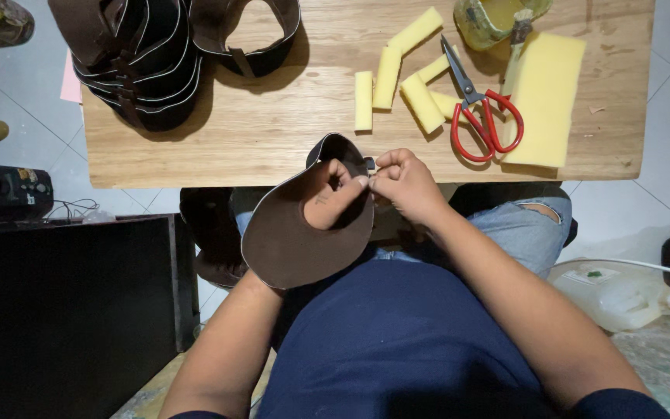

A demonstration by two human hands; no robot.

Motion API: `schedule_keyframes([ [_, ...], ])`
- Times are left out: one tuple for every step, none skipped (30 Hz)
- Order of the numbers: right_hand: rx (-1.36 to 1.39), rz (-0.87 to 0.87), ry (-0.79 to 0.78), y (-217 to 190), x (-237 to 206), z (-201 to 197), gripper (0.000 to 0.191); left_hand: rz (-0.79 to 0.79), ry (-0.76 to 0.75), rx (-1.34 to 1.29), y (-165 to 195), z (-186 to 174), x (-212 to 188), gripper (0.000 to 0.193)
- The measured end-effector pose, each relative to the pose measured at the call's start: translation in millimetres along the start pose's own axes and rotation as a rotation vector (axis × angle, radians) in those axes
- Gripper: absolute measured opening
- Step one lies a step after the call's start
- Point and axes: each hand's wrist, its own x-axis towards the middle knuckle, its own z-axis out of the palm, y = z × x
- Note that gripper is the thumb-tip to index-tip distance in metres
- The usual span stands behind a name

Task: The person sits on the floor and fits yellow foam padding pieces into a brown leather shoe upper, pressing the foam inside and folding the upper over it. They work on the piece on their lap, then place the finished upper on the table with a stack of similar completed uppers.

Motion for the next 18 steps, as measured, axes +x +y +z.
schedule_keyframes([
  [-0.004, -0.005, -0.014, 0.0, 0.9, 1.1, 0.037, 0.039, -0.038, -0.023, -3.8, -1.6, 2.3, 0.028],
  [0.016, -0.013, -0.022, 0.0, 2.1, 2.8, 0.037, 0.009, -0.054, -0.016, -7.0, -3.3, 4.4, 0.027],
  [0.037, -0.02, -0.029, -0.1, 2.9, 4.2, 0.037, -0.021, -0.07, -0.009, -9.4, -4.4, 6.5, 0.026],
  [0.057, -0.027, -0.036, -0.5, 3.1, 4.9, 0.037, -0.05, -0.088, -0.003, -10.9, -5.3, 7.9, 0.026],
  [0.07, 0.002, -0.032, -1.0, 3.4, 5.5, 0.035, -0.049, -0.094, -0.012, -11.3, -5.5, 9.7, 0.025],
  [0.082, 0.032, -0.029, -1.6, 3.4, 5.7, 0.033, -0.048, -0.101, -0.021, -10.9, -5.6, 10.9, 0.024],
  [0.095, 0.064, -0.026, -2.1, 3.2, 6.1, 0.032, -0.049, -0.108, -0.03, -9.8, -6.1, 10.9, 0.023],
  [0.092, 0.045, -0.029, -2.7, 3.1, 6.2, 0.032, -0.056, -0.099, 0.007, -8.1, -6.5, 10.4, 0.022],
  [0.09, 0.025, -0.032, -3.2, 2.9, 6.4, 0.033, -0.062, -0.09, 0.045, -6.3, -7.5, 9.4, 0.02],
  [0.088, 0.006, -0.035, -3.6, 2.6, 6.6, 0.033, -0.069, -0.081, 0.082, -4.7, -8.3, 8.0, 0.019],
  [0.068, 0.001, -0.031, -3.9, 2.2, 6.8, 0.033, -0.052, -0.072, 0.132, -3.7, -9.8, 5.6, 0.018],
  [0.048, -0.005, -0.027, -4.0, 1.9, 7.0, 0.033, -0.034, -0.062, 0.181, -3.7, -11.2, 2.5, 0.017],
  [0.028, -0.011, -0.023, -4.2, 1.7, 7.2, 0.032, -0.016, -0.051, 0.231, -4.7, -11.5, 0.6, 0.016],
  [0.04, -0.004, -0.023, -4.5, 1.6, 7.3, 0.033, 0.001, -0.047, 0.205, -7.0, -10.7, -0.1, 0.016],
  [0.052, 0.004, -0.023, -4.8, 1.4, 7.3, 0.033, 0.017, -0.044, 0.178, -10.6, -8.7, -0.2, 0.015],
  [0.064, 0.011, -0.024, -5.3, 1.3, 7.2, 0.033, 0.034, -0.039, 0.151, -15.2, -6.5, 0.4, 0.015],
  [0.099, 0.015, -0.031, -6.0, 1.4, 7.1, 0.035, 0.049, -0.032, 0.039, -20.6, -2.6, 2.7, 0.015],
  [0.134, 0.021, -0.037, -6.9, 1.3, 6.8, 0.036, 0.062, -0.025, -0.074, -26.4, 2.6, 5.8, 0.015],
])
